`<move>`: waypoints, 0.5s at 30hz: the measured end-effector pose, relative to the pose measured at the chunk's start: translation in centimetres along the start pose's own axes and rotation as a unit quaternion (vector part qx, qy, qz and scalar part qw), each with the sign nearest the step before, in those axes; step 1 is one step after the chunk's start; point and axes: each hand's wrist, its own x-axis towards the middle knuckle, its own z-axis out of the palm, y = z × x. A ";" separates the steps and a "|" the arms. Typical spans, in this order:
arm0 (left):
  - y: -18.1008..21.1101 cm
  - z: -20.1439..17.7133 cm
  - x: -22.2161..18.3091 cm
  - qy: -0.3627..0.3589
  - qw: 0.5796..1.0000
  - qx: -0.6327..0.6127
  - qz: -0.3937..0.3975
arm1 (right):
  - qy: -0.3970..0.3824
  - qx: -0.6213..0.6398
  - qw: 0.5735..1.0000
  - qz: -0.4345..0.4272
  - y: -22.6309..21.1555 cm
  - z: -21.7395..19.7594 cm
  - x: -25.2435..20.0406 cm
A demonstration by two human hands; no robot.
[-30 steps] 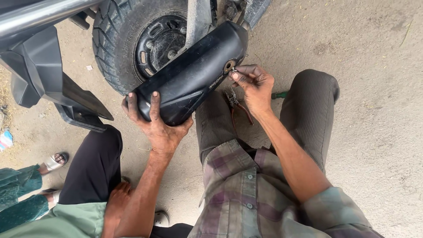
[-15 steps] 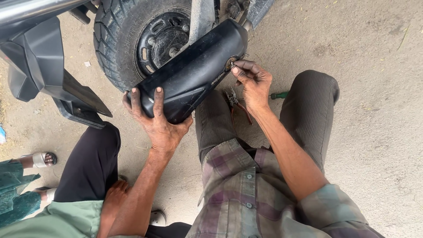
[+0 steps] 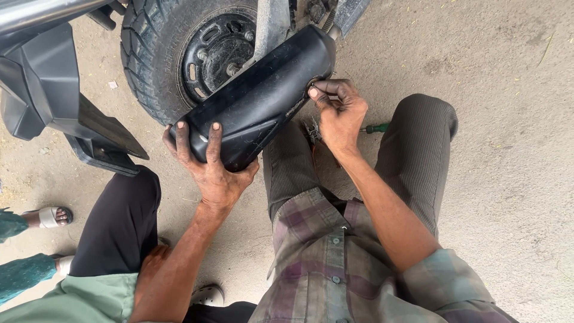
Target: The person removes a black heat shield from a motorcycle exhaust pipe. They unscrew a bolt with a screwdriver, use pliers to pull on components, and then lift the shield off the exhaust by hand.
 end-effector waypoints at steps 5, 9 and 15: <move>-0.5 0.3 -0.2 0.005 1.000 -0.005 0.013 | 0.012 0.120 0.985 0.125 0.8 0.1 0.1; -0.7 0.4 -0.3 0.009 1.000 -0.006 0.022 | 0.010 0.039 0.998 0.052 0.6 0.2 0.4; -0.7 0.5 -0.2 0.023 0.999 -0.005 0.035 | 0.018 -0.080 0.995 0.052 -0.1 -0.1 1.6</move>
